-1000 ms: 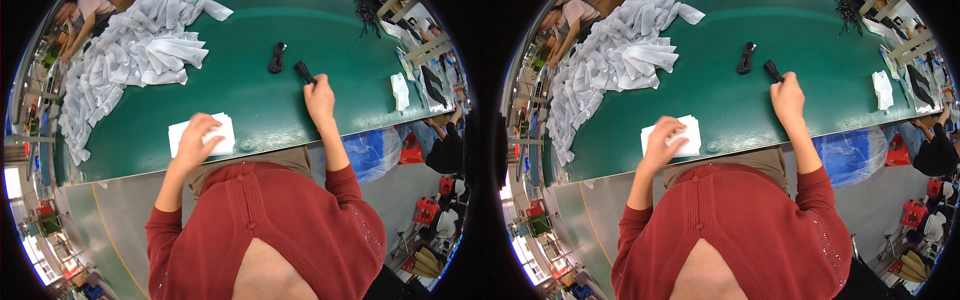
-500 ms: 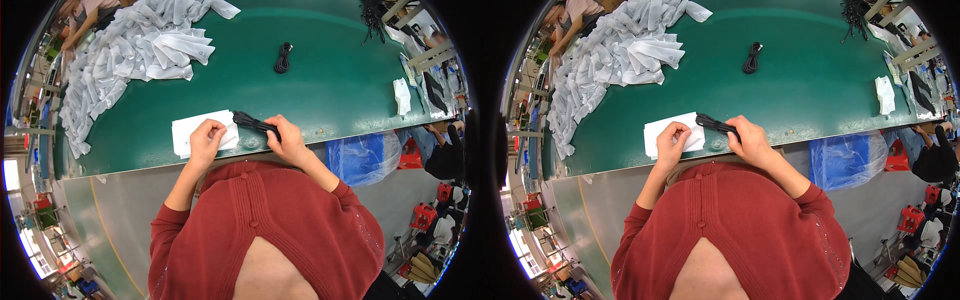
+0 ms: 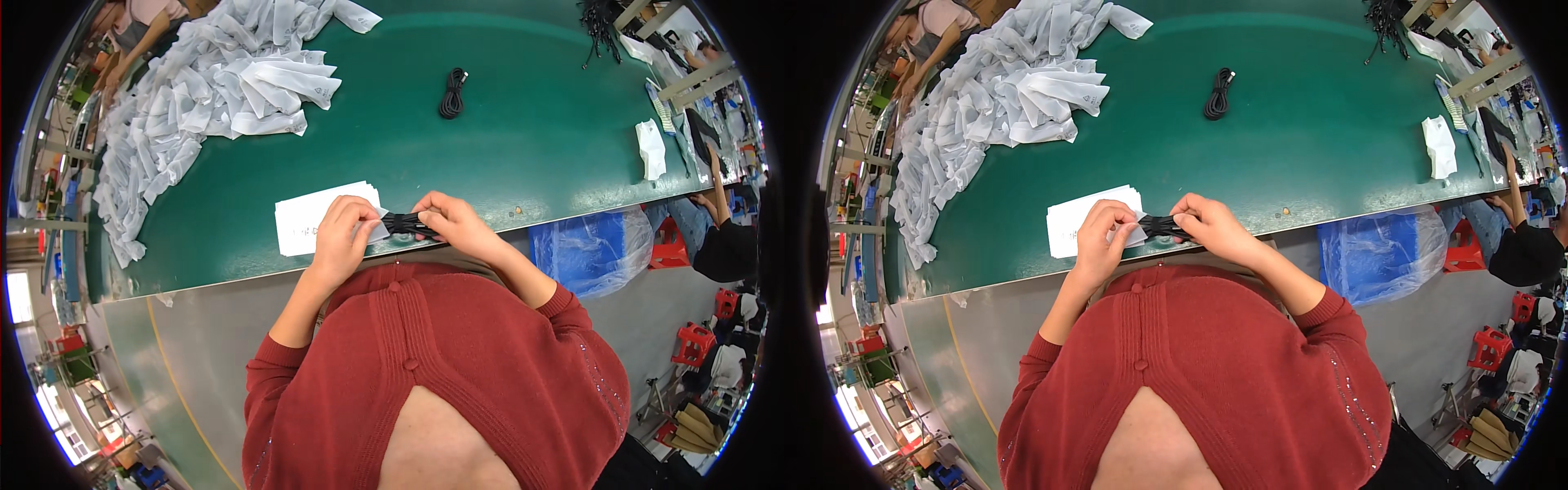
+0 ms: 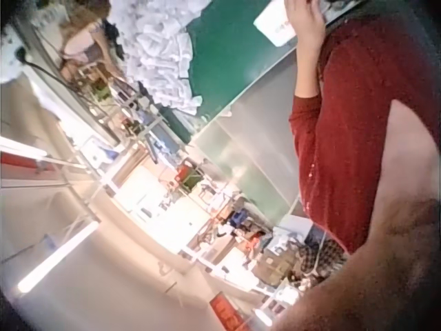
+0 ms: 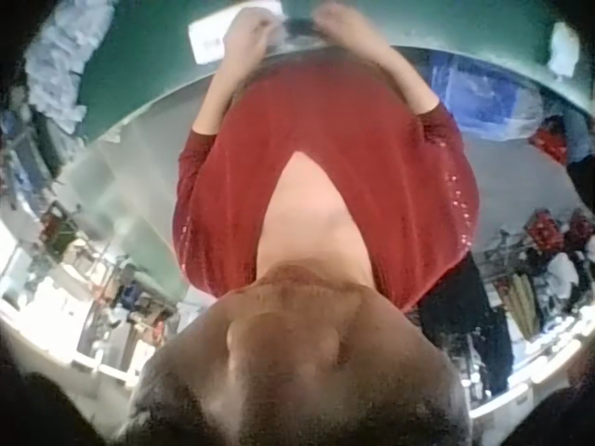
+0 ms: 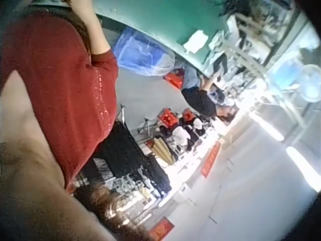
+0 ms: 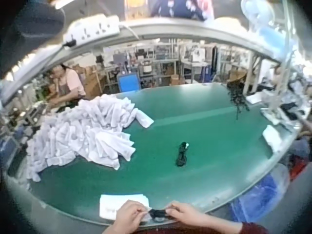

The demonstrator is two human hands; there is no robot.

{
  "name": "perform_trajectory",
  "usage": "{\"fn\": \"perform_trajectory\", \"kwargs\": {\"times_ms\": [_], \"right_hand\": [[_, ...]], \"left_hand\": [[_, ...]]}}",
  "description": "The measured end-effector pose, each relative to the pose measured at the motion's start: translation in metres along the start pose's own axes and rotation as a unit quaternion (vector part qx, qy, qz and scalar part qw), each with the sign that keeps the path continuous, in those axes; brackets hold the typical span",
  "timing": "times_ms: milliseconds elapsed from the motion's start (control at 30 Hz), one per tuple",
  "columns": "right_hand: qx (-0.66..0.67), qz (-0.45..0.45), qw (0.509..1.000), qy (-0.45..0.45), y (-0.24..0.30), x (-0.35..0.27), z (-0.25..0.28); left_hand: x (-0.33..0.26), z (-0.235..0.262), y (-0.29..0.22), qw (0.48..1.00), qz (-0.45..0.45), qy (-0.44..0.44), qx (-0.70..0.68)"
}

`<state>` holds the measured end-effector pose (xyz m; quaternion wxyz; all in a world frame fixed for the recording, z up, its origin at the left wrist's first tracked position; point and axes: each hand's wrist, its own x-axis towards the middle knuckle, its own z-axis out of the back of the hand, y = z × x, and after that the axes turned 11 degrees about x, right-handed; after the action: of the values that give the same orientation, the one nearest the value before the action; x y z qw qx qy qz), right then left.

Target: The person repeatedly picks up coiled black cables and places them into small white paper packets on a green workbench. They handle the items one at a time, folding the packets closed after insertion. The workspace contains large piles of empty packets and loose cables, with a coworker visible in the background.

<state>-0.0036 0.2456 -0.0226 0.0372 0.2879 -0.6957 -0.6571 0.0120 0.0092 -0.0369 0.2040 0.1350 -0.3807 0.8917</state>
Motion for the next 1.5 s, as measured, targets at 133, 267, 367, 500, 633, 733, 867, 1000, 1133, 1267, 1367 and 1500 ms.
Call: {"fn": "perform_trajectory", "kwargs": {"times_ms": [133, 267, 367, 500, 633, 733, 867, 1000, 1133, 1267, 1367, 1500], "right_hand": [[0.049, 0.002, 0.998, 0.034, -0.006, 0.011, 0.002], [-0.143, 0.297, 0.944, 0.011, -0.007, 0.014, -0.014], [-0.120, 0.369, 0.922, -0.012, 0.005, 0.021, -0.023], [-0.255, 0.430, 0.848, -0.174, 0.023, 0.051, 0.004], [-0.456, 0.347, 0.738, -0.357, 0.034, 0.094, 0.056], [-0.552, 0.305, 0.699, -0.337, 0.022, 0.106, 0.088], [-0.540, 0.181, 0.770, -0.287, 0.029, 0.088, 0.074], [-0.597, 0.297, 0.702, -0.249, 0.024, 0.066, 0.069], [-0.589, 0.366, 0.688, -0.213, 0.030, 0.057, 0.077], [-0.561, 0.284, 0.751, -0.200, 0.020, 0.054, 0.091], [-0.549, 0.278, 0.761, -0.205, 0.012, 0.042, 0.081], [-0.509, 0.353, 0.757, -0.210, -0.001, 0.027, 0.071]], "left_hand": [[0.009, 0.008, -0.008, 0.998, -0.032, 0.001, 0.045], [0.016, 0.012, -0.009, 0.999, -0.028, -0.008, 0.040], [0.028, 0.022, -0.010, 0.997, 0.054, 0.005, -0.049], [0.077, 0.069, 0.013, 0.943, 0.151, -0.093, -0.282], [0.130, 0.129, 0.036, 0.946, 0.102, -0.243, -0.187], [0.127, 0.125, 0.020, 0.958, 0.068, -0.277, -0.036], [0.061, 0.072, 0.009, 0.998, 0.018, -0.057, 0.033], [0.008, 0.022, 0.012, 0.998, 0.026, 0.050, 0.038], [-0.001, 0.006, 0.011, 0.989, -0.024, 0.038, 0.139], [-0.002, -0.001, 0.014, 0.990, 0.011, 0.045, 0.130], [-0.003, -0.002, 0.014, 0.994, 0.061, 0.032, 0.084], [-0.005, 0.002, 0.009, 0.991, 0.133, 0.011, -0.011]]}}
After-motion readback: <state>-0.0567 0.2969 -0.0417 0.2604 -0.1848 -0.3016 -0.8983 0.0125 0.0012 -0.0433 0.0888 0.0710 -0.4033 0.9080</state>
